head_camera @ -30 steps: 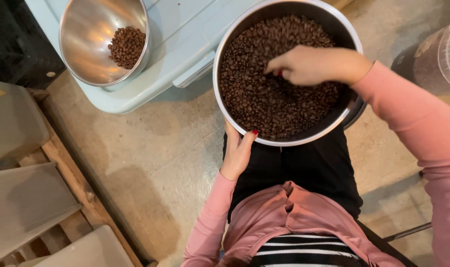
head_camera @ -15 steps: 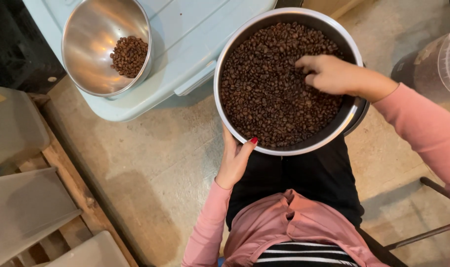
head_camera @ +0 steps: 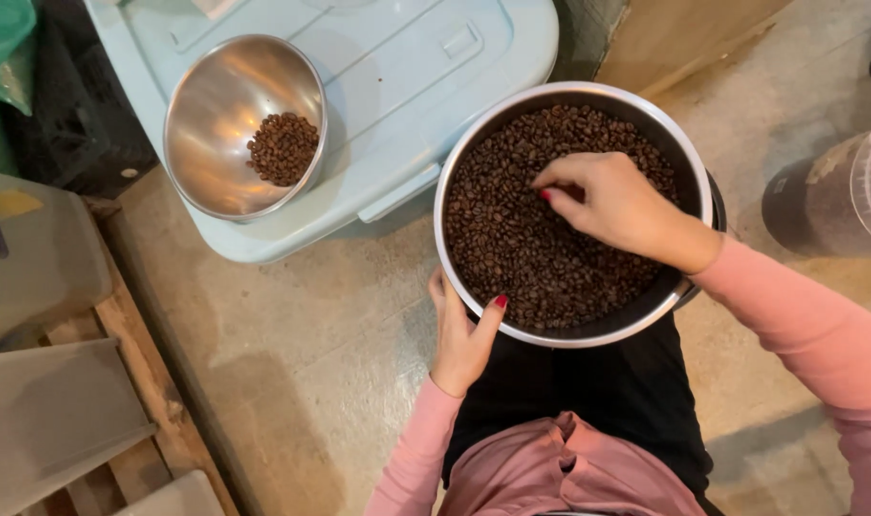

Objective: Manually sorting roasted coffee beans by picking out defects and operating a roasting machine discharge lever

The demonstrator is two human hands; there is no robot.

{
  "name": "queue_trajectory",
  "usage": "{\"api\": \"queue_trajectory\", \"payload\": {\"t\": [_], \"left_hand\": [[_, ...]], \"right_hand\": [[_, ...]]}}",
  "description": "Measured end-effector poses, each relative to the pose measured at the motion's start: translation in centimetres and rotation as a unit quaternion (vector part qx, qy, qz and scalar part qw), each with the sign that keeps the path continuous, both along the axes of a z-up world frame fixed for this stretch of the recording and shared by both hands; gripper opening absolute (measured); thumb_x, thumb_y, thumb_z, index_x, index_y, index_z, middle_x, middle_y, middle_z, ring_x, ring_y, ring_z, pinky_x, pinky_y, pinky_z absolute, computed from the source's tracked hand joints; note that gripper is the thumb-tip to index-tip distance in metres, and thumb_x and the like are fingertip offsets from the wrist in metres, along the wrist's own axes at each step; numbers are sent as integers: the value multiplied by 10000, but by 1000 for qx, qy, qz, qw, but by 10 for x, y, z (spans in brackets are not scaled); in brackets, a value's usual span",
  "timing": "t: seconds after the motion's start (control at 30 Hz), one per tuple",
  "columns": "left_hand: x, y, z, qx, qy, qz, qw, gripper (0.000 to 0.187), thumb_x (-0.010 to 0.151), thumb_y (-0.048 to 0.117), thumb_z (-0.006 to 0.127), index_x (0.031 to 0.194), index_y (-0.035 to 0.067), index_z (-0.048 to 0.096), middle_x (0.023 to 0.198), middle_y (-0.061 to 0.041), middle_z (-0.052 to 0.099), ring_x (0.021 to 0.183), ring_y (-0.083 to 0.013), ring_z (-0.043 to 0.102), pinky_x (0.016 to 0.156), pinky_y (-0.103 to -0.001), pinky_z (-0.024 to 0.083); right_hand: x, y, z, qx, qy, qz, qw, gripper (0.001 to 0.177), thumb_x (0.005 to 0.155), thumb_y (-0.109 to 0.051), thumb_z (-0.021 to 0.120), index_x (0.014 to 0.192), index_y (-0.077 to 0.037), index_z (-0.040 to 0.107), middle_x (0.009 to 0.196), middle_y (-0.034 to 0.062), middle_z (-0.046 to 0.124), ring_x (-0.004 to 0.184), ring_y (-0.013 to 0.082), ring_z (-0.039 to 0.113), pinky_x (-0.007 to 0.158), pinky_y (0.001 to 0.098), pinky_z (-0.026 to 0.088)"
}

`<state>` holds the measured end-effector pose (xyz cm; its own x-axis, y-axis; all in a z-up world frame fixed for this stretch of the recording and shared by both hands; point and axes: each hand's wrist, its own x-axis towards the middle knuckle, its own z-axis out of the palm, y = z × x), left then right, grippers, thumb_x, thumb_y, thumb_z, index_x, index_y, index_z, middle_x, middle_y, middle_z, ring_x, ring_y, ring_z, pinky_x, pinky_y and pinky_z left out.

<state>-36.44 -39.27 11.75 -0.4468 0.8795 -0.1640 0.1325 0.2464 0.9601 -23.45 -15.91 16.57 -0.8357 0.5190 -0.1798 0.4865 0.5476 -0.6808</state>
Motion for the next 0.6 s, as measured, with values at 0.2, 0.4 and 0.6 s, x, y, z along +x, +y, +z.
{"api": "queue_trajectory", "payload": {"t": [0.2,0.4,0.6], "left_hand": [[1,1,5,6,0,14,1000,947,917,320,665,1623,134,62,1468,-240,175,1386,-480,295,1122,-615,315],[2,2,4,-10,0,18,1000,966,896,327,663,1624,125,61,1479,-265,182,1385,-503,299,1122,-636,290],[2,2,7,18,-24,28,999,935,902,317,645,1623,118,84,1480,-255,182,1405,-502,264,1138,-648,242]], "right_hand": [[-29,-8,-28,52,52,-41,996,201,958,-176,686,1133,-129,774,705,44,692,569,209,665,487,316,525],[-37,-7,-38,53,41,-24,997,225,980,-165,662,1166,-81,758,678,60,686,484,190,632,396,284,467],[-41,-11,-33,64,43,-3,997,220,973,-156,661,1149,-65,757,682,140,697,500,260,659,438,341,504]]}}
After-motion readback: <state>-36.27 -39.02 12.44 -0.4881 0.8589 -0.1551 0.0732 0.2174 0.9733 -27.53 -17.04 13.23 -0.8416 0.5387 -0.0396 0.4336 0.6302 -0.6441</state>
